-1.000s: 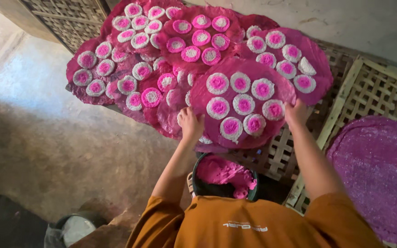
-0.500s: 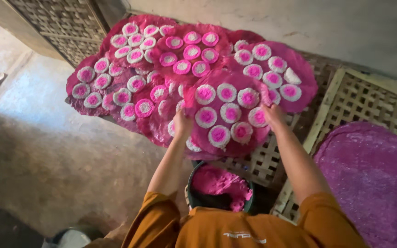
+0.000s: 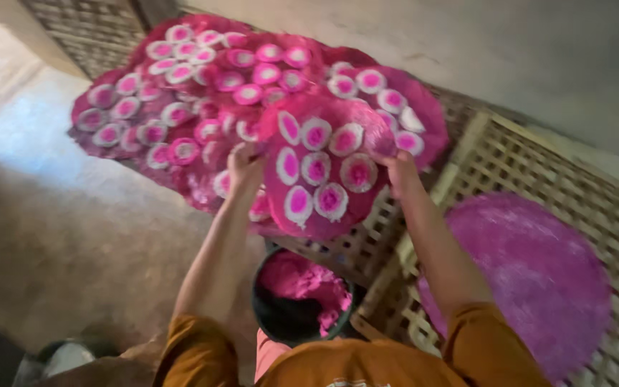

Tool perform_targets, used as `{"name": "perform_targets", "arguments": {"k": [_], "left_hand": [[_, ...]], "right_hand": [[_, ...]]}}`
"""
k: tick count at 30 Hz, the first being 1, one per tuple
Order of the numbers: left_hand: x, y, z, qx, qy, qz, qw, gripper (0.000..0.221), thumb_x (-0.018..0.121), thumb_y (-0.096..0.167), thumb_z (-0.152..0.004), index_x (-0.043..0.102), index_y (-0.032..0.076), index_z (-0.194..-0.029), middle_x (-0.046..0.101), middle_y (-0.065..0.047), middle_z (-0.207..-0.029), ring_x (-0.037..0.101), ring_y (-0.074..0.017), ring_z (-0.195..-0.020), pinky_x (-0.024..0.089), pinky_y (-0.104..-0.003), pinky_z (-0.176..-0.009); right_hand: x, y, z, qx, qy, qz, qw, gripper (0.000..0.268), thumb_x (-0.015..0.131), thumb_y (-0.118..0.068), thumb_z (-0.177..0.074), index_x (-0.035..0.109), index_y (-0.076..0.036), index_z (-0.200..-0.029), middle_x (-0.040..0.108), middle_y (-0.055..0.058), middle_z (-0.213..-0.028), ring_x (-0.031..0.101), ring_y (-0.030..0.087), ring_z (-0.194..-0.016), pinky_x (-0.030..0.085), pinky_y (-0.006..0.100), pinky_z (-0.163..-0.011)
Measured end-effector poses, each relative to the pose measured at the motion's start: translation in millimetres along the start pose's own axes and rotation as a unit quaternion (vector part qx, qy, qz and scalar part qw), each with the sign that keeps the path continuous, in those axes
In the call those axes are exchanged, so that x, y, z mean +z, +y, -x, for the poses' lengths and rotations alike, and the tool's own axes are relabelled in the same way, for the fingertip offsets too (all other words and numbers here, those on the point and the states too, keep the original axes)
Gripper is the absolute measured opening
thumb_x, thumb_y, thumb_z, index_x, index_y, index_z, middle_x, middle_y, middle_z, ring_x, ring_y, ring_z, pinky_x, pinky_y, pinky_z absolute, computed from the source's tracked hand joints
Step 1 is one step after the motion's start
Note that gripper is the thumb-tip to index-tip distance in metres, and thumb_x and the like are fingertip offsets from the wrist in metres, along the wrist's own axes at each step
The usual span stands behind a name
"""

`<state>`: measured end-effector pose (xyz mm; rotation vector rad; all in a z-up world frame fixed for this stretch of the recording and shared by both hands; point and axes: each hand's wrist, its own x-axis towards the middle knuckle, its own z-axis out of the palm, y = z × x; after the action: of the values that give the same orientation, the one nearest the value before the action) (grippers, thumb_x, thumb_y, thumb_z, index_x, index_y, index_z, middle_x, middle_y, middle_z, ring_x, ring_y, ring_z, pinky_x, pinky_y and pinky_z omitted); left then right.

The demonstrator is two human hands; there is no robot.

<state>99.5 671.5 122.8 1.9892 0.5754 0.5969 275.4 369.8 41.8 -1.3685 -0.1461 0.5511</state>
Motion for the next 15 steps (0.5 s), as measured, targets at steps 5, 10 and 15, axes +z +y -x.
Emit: {"name": "perform_targets", "arguments": {"k": [5, 10, 15], "left_hand": [[21, 78, 71, -0.11, -0.098, 0.284, 0.947, 0.025, 0.065, -0.002, -0.089, 0.067, 0.0, -0.114, 0.073, -0.007, -0.099, 0.071, -0.0158, -0.082, 0.059, -0.029, -0.067], [83, 116, 149, -0.101, -0.284, 0.29, 0.908, 0.033, 0.065, 0.0, -0.092, 0.065, -0.005, -0.124, 0.074, -0.009, -0.109, 0.071, -0.0153, -0.097, 0.057, -0.029, -0.084], [158, 122, 246, -0.141, -0.438, 0.282, 0.842, 0.033, 0.066, 0.001, -0.093, 0.064, -0.003, -0.126, 0.074, -0.009, -0.113, 0.071, -0.017, -0.099, 0.057, -0.032, -0.088]], "right_hand": [[-68, -36, 114, -0.014, 0.056, -0.16, 0.985, 0.038, 0.074, -0.012, -0.087, 0.065, 0.001, -0.121, 0.072, 0.013, -0.109, 0.071, 0.025, -0.091, 0.057, 0.04, -0.081], [-155, -23, 270, -0.022, 0.226, -0.174, 0.958, 0.029, 0.077, -0.009, -0.088, 0.07, 0.003, -0.113, 0.072, 0.011, -0.097, 0.07, 0.024, -0.083, 0.056, 0.037, -0.073], [-203, 23, 458, -0.096, 0.376, -0.21, 0.898, 0.033, 0.072, -0.007, -0.083, 0.071, -0.003, -0.117, 0.075, 0.007, -0.103, 0.073, 0.02, -0.089, 0.059, 0.033, -0.079]]}}
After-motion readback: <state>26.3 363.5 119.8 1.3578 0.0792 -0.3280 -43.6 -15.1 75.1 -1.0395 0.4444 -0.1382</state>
